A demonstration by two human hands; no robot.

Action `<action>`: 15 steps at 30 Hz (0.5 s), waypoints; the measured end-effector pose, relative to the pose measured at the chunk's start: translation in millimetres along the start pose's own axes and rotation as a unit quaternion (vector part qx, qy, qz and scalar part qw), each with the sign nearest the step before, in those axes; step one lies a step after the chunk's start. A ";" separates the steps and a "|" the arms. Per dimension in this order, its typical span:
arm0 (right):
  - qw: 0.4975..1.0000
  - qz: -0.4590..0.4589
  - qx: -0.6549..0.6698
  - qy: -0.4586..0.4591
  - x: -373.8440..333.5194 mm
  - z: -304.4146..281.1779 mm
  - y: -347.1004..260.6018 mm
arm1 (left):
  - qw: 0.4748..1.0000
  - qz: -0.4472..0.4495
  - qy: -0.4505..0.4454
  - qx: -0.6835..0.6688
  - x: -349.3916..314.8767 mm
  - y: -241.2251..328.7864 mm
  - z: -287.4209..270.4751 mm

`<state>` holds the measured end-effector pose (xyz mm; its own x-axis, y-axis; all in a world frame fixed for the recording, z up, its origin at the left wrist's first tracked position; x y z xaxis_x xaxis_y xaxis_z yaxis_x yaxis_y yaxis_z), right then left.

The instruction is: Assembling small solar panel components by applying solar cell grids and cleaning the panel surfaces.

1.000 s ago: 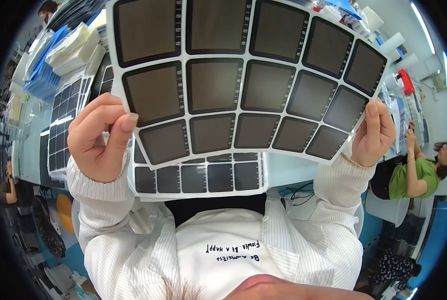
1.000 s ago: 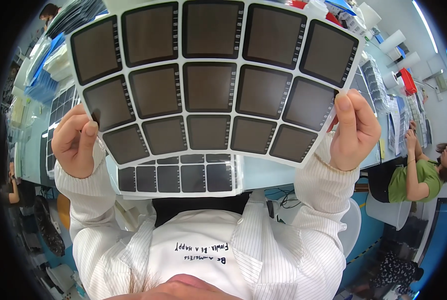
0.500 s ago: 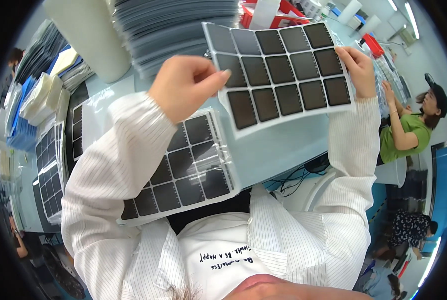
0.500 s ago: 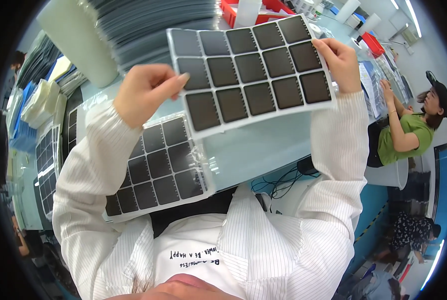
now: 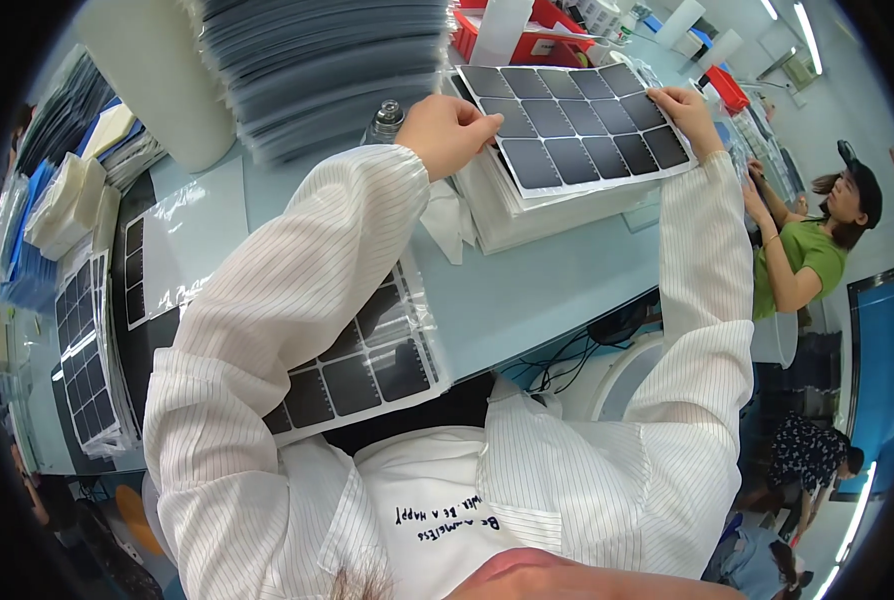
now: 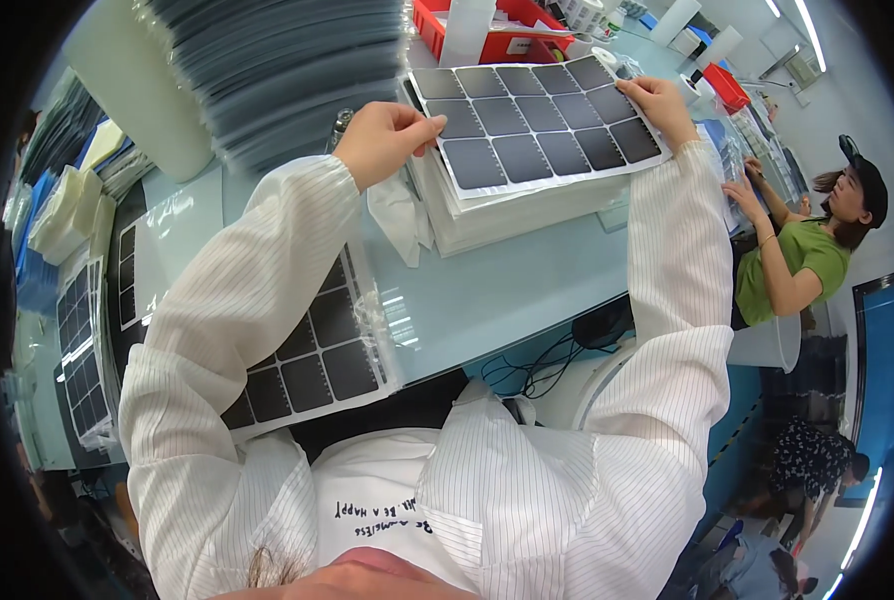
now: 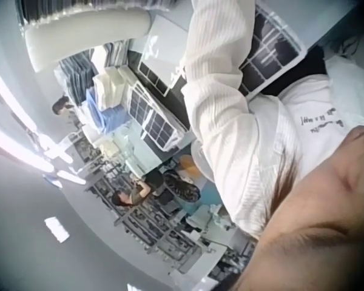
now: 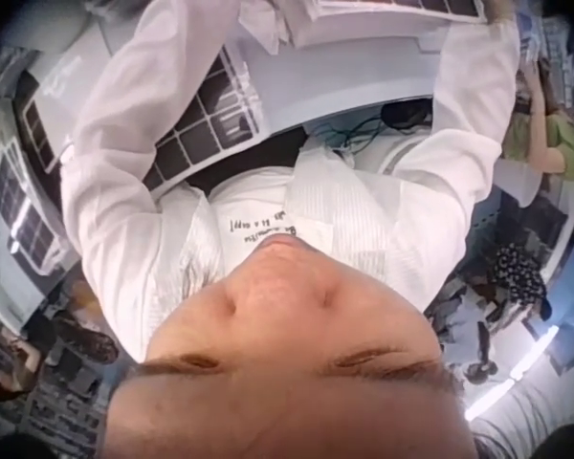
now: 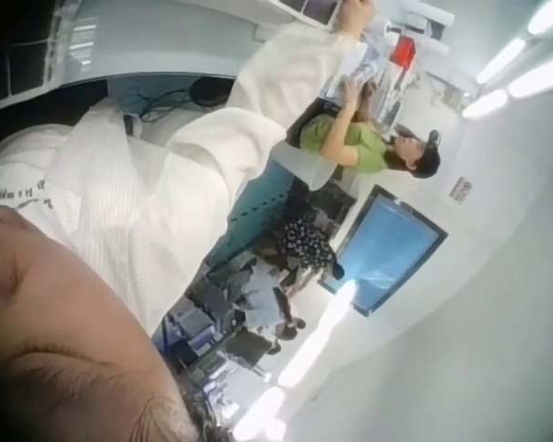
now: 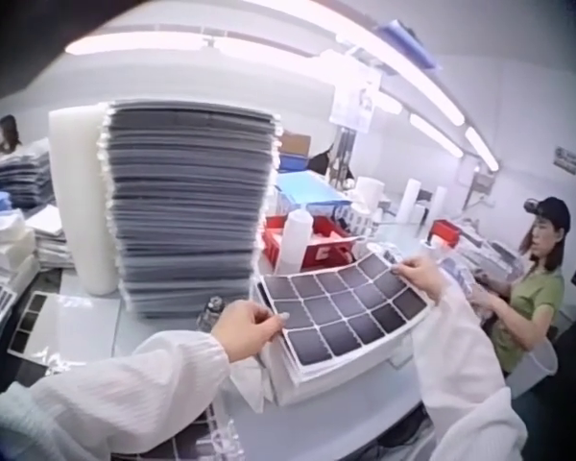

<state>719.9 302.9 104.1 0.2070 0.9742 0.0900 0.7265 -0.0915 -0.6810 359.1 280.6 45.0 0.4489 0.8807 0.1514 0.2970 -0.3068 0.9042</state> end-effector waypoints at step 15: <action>0.997 0.011 0.072 -0.015 -0.8 5.7 3.8 | 0.899 0.208 -0.089 0.375 -108.5 -3.8 -24.2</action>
<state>718.7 303.0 97.2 0.2012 0.9781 0.0539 0.6200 -0.0846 -0.7800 288.9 195.0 34.7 0.7610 0.5820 0.2867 0.5272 -0.8123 0.2496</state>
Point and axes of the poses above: each hand's wrist, its own x-axis towards the middle knuckle, its own z-axis out of the palm, y = z × x, the point moved 8 cm from there along x, towards the middle knuckle, and after that the axes turned 5 degrees about z, right-handed, at the moved point
